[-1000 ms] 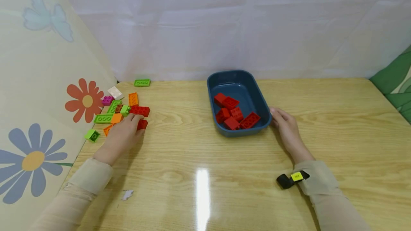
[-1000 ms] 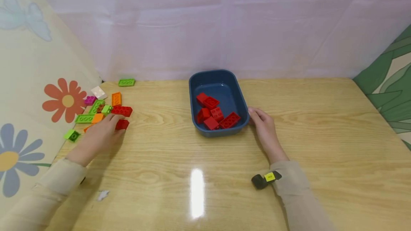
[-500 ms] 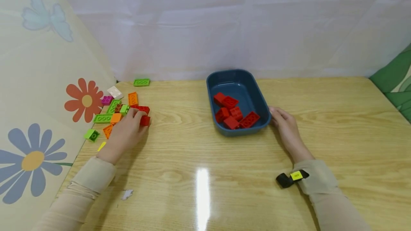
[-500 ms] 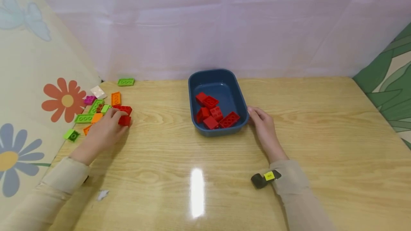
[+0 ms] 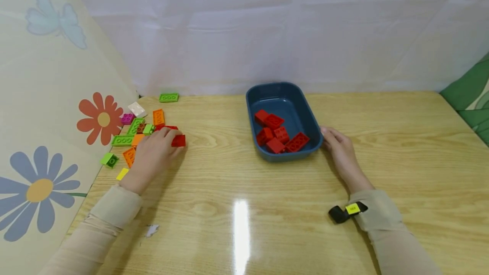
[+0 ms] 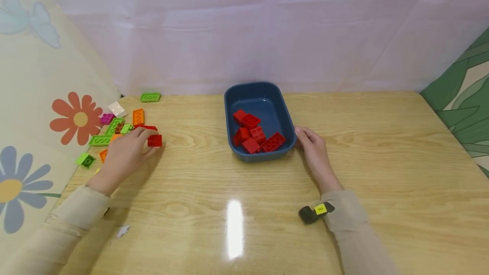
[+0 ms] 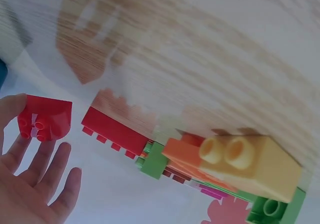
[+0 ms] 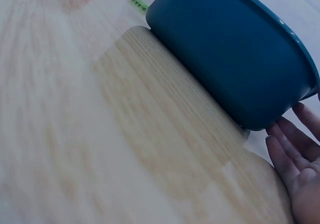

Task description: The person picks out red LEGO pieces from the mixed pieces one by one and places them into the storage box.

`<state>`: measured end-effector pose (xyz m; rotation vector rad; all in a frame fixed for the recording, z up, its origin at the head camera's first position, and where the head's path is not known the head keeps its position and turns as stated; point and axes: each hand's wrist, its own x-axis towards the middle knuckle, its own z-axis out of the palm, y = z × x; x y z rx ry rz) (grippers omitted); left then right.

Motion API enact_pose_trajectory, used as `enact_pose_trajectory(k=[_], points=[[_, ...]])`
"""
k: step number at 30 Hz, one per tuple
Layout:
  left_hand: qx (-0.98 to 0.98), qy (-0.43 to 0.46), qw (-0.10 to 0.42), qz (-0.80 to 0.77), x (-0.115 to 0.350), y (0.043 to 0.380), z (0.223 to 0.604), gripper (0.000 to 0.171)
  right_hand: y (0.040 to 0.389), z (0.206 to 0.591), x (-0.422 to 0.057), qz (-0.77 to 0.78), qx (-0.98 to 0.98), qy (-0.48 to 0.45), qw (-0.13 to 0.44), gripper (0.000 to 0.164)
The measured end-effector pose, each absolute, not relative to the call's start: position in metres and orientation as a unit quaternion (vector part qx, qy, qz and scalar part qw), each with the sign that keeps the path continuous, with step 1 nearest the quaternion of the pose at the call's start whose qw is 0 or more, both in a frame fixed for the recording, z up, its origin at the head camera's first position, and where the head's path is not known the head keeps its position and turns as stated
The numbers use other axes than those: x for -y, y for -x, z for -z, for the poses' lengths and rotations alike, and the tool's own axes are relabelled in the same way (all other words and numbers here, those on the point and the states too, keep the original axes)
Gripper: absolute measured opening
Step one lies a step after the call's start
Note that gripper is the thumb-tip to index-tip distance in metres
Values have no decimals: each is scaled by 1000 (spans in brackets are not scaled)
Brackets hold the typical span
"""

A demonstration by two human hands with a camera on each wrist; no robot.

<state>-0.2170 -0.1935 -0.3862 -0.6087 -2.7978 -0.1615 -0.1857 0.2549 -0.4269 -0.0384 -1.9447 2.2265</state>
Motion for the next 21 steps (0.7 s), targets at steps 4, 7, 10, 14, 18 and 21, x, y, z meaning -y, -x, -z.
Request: enact_pose_trajectory(k=[4, 7, 10, 14, 18, 21], points=[[961, 223, 153, 61, 187, 216, 384, 41, 186, 427, -255, -750, 654, 15, 92, 15], [960, 226, 154, 67, 182, 216, 383, 43, 186, 427, -255, -750, 655, 16, 94, 16], [958, 230, 155, 78, 177, 217, 381, 42, 186, 427, -255, -751, 653, 16, 95, 17], [953, 238, 164, 91, 170, 219, 378, 40, 186, 427, -255, -752, 653, 16, 95, 16], [953, 235, 169, 93, 163, 220, 374, 38, 186, 427, -255, -753, 651, 14, 94, 16], [952, 235, 168, 102, 158, 221, 371, 37, 186, 428, -254, -758, 645, 12, 96, 16]])
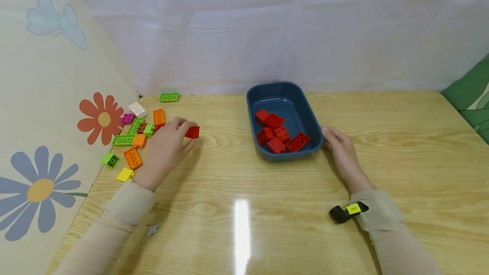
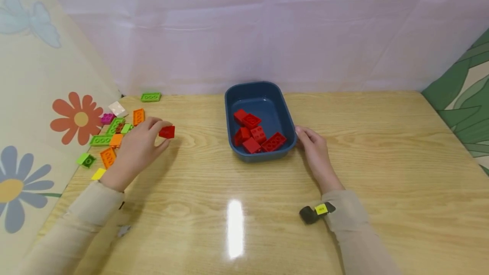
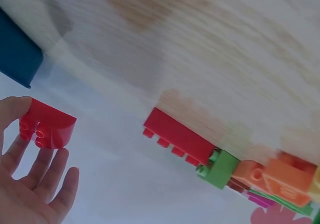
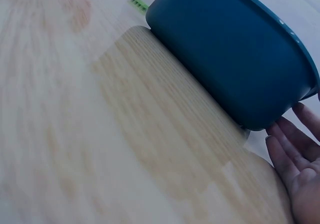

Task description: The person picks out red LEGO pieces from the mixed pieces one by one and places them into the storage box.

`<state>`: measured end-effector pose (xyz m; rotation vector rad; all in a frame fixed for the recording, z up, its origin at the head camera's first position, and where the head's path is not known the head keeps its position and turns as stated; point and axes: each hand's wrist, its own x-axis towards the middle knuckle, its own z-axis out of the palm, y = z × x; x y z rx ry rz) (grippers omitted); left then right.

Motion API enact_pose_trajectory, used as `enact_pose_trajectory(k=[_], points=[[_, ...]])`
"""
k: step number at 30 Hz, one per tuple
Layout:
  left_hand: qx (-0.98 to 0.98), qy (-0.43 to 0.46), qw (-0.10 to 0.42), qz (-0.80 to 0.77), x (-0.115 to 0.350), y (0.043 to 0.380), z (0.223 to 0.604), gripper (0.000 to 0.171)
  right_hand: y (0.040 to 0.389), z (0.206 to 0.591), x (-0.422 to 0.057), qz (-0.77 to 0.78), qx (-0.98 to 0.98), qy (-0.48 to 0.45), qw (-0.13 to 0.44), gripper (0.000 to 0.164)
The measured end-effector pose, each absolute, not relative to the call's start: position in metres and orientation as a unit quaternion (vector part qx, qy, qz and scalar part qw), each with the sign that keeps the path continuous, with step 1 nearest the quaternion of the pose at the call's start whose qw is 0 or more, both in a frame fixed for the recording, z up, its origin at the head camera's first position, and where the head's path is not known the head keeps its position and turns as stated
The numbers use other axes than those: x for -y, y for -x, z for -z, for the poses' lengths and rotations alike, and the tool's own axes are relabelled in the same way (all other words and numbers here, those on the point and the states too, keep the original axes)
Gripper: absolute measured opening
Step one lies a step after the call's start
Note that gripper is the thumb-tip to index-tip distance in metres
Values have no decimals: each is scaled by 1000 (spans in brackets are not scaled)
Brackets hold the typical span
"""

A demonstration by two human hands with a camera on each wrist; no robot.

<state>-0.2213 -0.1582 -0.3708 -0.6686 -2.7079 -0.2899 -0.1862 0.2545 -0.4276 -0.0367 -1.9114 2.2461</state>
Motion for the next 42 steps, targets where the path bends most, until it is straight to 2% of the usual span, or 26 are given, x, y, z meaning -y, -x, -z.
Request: enact_pose_trajectory(k=[10, 21, 29, 42], points=[[944, 251, 178, 122, 133, 222, 363, 38, 185, 427, -254, -750, 655, 15, 93, 15], [919, 295, 222, 137, 97, 217, 352, 37, 186, 427, -255, -758, 645, 15, 98, 16], [919, 303, 213, 136, 78, 214, 351, 38, 186, 427, -255, -759, 643, 14, 98, 17], [900, 357, 226, 102, 46, 212, 348, 39, 187, 427, -255, -757, 646, 15, 97, 17]])
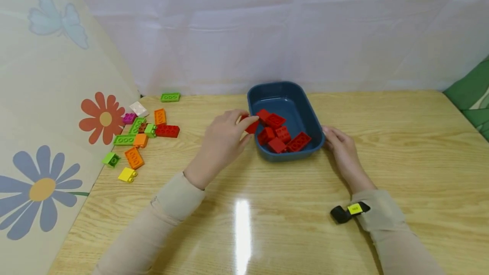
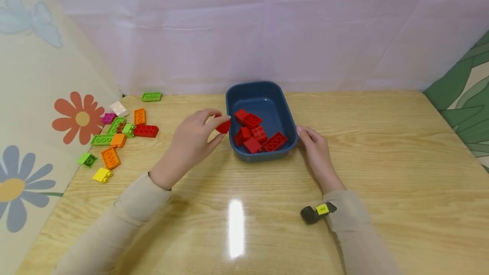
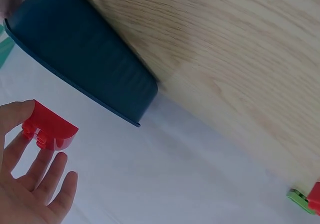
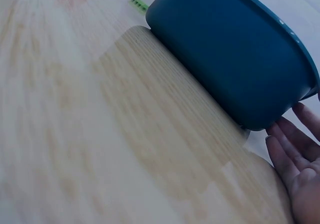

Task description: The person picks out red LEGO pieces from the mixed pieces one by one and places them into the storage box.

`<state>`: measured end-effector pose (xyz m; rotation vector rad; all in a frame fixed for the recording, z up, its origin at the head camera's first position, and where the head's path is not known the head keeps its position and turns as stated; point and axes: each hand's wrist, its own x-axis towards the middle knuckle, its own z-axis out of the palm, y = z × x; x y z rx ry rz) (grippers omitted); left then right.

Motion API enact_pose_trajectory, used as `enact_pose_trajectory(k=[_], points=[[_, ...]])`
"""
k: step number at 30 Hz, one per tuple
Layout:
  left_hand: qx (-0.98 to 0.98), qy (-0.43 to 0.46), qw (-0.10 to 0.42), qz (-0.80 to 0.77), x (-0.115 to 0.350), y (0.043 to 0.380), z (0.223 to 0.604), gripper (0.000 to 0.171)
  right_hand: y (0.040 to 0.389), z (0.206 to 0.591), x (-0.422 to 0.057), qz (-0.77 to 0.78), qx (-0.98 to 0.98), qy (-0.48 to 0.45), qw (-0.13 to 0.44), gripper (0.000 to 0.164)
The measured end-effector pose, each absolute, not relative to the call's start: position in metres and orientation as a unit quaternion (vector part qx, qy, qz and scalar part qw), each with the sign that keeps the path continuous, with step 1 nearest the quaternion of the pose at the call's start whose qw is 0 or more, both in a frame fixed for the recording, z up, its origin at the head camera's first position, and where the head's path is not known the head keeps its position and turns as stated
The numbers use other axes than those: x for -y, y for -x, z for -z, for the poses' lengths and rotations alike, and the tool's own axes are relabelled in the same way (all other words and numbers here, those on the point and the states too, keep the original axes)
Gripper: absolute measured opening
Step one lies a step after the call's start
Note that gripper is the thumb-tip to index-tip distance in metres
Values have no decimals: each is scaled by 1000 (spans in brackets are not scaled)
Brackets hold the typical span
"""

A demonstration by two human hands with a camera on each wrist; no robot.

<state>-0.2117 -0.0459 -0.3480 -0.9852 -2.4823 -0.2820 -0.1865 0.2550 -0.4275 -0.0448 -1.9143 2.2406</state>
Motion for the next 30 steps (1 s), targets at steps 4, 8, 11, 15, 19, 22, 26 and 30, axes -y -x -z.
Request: enact_pose_trajectory(k=[4, 8, 11, 15, 19, 22, 26, 30], points=[[892, 375, 227, 109, 38, 213, 348, 40, 187, 426, -255, -752, 653, 14, 93, 16], [883, 396, 224, 115, 29, 212, 348, 40, 187, 426, -255, -756, 648, 10, 93, 16], [878, 408, 223, 116, 23, 211, 348, 39, 186, 427, -256, -759, 644, 9, 93, 17], [874, 417, 219, 120, 14, 211, 351, 39, 186, 428, -256, -757, 647, 8, 90, 17], [871, 424, 216, 126, 5, 212, 354, 38, 187, 427, -255, -754, 652, 10, 86, 15], [869, 429, 217, 116, 0, 212, 357, 35, 186, 428, -254, -753, 652, 11, 89, 15], [873, 431, 211, 91, -5, 212, 361, 33, 185, 427, -254, -759, 644, 13, 95, 16], [882, 425, 191, 69, -9, 211, 363, 33, 186, 427, -253, -764, 638, 15, 94, 16]])
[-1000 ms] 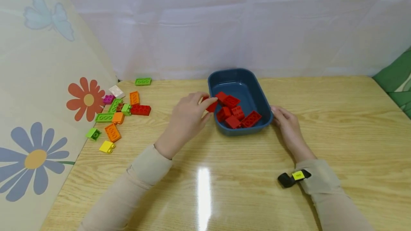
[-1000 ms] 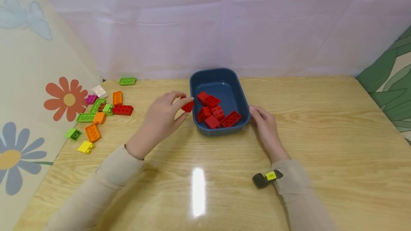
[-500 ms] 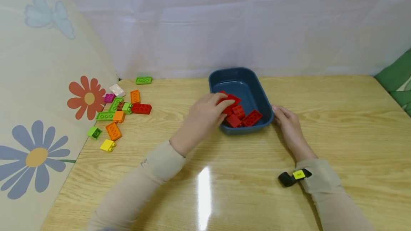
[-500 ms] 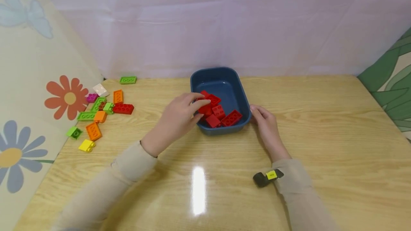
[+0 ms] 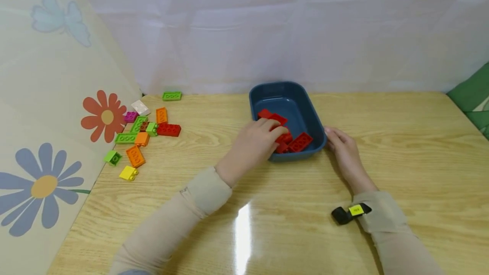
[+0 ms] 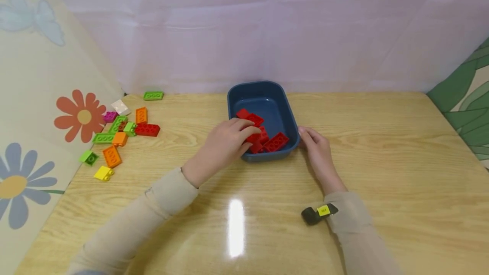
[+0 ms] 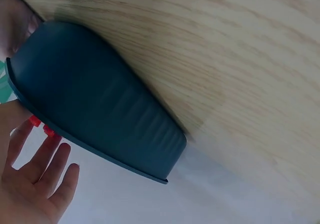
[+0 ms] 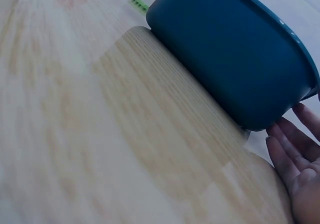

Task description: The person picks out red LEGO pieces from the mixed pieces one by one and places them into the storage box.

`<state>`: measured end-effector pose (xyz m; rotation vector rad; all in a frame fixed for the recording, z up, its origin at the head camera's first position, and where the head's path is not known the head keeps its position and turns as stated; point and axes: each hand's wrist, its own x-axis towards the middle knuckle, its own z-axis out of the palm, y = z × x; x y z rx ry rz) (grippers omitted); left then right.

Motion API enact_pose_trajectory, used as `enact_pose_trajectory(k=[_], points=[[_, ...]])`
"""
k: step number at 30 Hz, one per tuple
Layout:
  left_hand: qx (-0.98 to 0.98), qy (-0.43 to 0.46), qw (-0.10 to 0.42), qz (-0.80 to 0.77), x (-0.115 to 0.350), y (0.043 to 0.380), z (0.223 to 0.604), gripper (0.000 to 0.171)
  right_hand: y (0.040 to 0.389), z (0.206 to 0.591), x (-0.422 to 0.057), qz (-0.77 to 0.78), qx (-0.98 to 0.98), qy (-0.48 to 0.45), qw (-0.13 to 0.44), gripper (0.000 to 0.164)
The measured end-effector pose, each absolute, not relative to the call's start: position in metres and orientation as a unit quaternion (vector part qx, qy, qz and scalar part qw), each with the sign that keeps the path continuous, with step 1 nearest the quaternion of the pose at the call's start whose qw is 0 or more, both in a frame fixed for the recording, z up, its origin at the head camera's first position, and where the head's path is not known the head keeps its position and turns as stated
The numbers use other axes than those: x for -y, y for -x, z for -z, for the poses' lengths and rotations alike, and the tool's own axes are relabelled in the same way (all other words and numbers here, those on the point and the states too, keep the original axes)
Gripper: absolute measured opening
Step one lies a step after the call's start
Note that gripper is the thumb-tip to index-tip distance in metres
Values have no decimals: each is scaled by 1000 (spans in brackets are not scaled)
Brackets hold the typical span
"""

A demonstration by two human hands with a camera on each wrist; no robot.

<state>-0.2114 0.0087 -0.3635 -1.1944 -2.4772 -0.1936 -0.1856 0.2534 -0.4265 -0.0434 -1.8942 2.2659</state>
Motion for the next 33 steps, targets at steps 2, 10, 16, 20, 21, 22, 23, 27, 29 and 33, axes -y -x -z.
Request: enact_pose_trajectory(k=[2, 10, 16, 20, 21, 22, 23, 27, 29, 33], points=[[886, 424, 179, 64, -11, 211, 364, 32, 185, 427, -253, -764, 638, 16, 93, 16], [897, 414, 146, 54, -15, 214, 367, 32, 186, 428, -254, -768, 633, 14, 92, 16], [897, 414, 146, 52, -16, 215, 368, 33, 186, 428, -254, -763, 640, 15, 90, 16], [901, 408, 141, 50, -16, 214, 369, 34, 186, 428, -255, -762, 641, 14, 89, 16], [902, 406, 138, 50, -17, 214, 369, 34, 186, 428, -255, -762, 641, 13, 89, 16], [903, 405, 136, 51, -17, 215, 369, 34, 186, 428, -255, -763, 640, 12, 89, 16], [904, 404, 134, 52, -17, 215, 369, 34, 186, 428, -255, -763, 639, 12, 90, 16], [902, 405, 138, 54, -17, 215, 369, 33, 186, 428, -254, -769, 633, 13, 92, 16], [900, 407, 144, 56, -17, 215, 369, 33, 186, 428, -254, -767, 634, 14, 93, 16], [893, 416, 157, 68, -17, 215, 369, 31, 186, 428, -254, -771, 629, 13, 97, 17]])
